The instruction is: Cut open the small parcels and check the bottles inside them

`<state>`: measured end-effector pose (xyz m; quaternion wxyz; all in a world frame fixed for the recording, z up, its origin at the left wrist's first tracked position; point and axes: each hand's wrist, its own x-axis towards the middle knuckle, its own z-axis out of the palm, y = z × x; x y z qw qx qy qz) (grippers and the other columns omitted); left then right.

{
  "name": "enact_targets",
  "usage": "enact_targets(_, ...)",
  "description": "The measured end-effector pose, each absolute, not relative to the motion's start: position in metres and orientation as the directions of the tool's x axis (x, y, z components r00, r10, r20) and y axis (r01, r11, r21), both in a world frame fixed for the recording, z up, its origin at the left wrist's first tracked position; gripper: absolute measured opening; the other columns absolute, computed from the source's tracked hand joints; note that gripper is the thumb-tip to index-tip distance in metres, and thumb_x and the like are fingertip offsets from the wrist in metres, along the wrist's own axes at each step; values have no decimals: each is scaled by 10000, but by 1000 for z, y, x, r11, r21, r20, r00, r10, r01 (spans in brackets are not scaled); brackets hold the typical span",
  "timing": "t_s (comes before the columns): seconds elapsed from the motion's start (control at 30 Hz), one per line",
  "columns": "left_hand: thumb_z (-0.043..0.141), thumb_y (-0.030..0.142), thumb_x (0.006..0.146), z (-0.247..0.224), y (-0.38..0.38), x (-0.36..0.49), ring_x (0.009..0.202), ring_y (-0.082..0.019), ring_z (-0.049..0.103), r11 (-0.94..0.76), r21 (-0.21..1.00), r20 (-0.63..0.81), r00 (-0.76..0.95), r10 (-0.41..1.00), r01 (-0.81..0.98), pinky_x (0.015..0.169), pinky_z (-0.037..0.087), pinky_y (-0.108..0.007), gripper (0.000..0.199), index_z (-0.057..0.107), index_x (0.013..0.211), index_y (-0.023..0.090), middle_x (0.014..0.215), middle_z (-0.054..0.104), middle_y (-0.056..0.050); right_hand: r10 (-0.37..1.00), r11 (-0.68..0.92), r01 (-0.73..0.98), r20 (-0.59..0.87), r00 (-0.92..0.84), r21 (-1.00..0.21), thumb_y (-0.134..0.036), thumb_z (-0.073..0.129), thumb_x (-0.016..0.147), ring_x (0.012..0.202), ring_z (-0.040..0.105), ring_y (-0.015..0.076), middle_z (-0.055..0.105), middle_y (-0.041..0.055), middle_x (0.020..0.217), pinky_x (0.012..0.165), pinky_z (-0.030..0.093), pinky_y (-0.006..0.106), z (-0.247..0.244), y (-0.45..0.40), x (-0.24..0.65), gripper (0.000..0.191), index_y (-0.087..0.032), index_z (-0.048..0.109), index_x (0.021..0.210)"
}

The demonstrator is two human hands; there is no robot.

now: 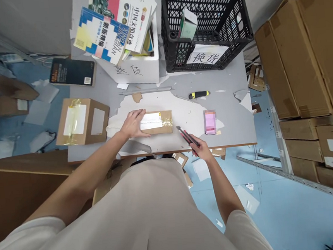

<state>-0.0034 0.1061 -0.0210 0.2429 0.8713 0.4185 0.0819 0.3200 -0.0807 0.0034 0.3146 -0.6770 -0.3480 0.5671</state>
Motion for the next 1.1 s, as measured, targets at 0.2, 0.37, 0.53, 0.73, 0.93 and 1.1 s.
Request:
enact_targets(0.2,398,575,862,-23,122,-28,1287,-296,443,-217,667,-104,378,920,713,1103,326,-442,636,540,1294,129,1355,530,-141,773,-462,-365,-569,280,-808,-554,688,709,608,645,107,650,28,1081,420,490,203,-22,-67,261,513,-256,511,1087)
enact_targets(0.37,414,501,855,-41,112,-50,1025,-248,622,118,811,-248,154,957,573,933,498,-394,477,669,1074,163,1094,688,-88,759,-368,-466,-549,350,-805,-485,648,777,672,641,87,635,12,1116,661,584,309,-32,-3,231,416,-274,438,1069)
enact_targets(0.53,576,569,747,-49,50,-40,858,-214,658,286,905,-337,119,934,315,743,573,-350,491,665,978,146,962,703,-85,866,-261,-267,-347,359,-928,-448,568,833,832,639,87,620,28,1164,785,551,289,-30,79,235,377,-271,409,1126)
enact_targets(0.73,648,499,733,-38,-6,0,818,-209,670,288,887,-332,66,941,360,706,560,-322,360,652,875,168,875,704,-81,932,-239,-46,-243,268,-970,-460,581,816,1014,613,140,613,63,1161,818,527,286,-32,103,217,447,-238,438,1178)
enact_targets(0.93,648,445,738,-32,40,-10,993,-241,632,188,871,-255,91,963,454,767,563,-359,448,615,1083,160,1108,647,-128,889,-297,-103,-315,332,-949,-487,587,809,879,646,128,601,53,1157,709,551,274,-14,35,230,441,-242,466,1155)
enact_targets(1.1,595,441,798,-33,140,-1,1277,-292,454,-39,826,-99,213,972,562,998,443,-422,665,425,1379,165,1432,419,-167,762,-479,-241,-536,363,-844,-546,614,775,626,610,86,615,45,1111,493,514,233,-9,-42,220,472,-238,478,1106)
